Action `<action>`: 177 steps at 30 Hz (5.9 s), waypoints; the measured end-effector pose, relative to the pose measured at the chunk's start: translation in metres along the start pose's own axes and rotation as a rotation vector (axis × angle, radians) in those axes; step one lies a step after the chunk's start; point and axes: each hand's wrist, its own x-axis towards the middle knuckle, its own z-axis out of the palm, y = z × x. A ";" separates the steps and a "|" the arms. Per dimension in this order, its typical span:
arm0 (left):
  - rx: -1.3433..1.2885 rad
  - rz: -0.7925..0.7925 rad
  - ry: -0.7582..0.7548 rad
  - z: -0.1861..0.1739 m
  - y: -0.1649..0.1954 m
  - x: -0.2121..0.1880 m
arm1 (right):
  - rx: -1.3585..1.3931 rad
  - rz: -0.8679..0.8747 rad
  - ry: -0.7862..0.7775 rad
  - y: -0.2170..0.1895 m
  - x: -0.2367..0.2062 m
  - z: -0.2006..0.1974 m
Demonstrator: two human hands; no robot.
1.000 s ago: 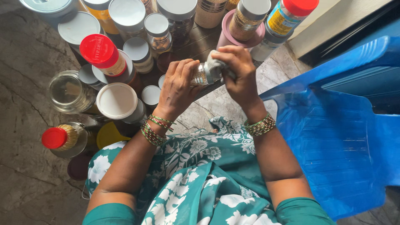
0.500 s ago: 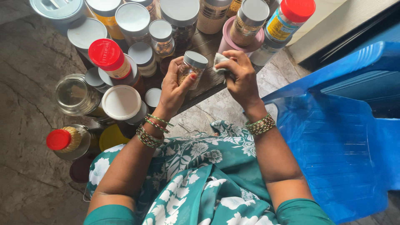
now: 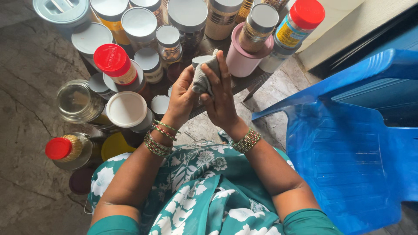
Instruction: The person sits at a low table holding many jars and canisters and wipes each lid and container rim with a gray cloth, one container at a time, opening and reclosing lids as she works and setting each container back on the table.
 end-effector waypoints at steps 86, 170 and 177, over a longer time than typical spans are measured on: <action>0.129 -0.046 0.165 0.006 -0.002 0.004 | 0.162 0.137 0.047 0.015 0.012 -0.020; 1.104 0.351 0.320 0.041 0.006 0.241 | 0.800 0.482 0.158 0.055 0.076 -0.034; 1.254 0.031 0.305 0.046 -0.018 0.280 | 0.977 0.644 0.175 0.084 0.078 -0.031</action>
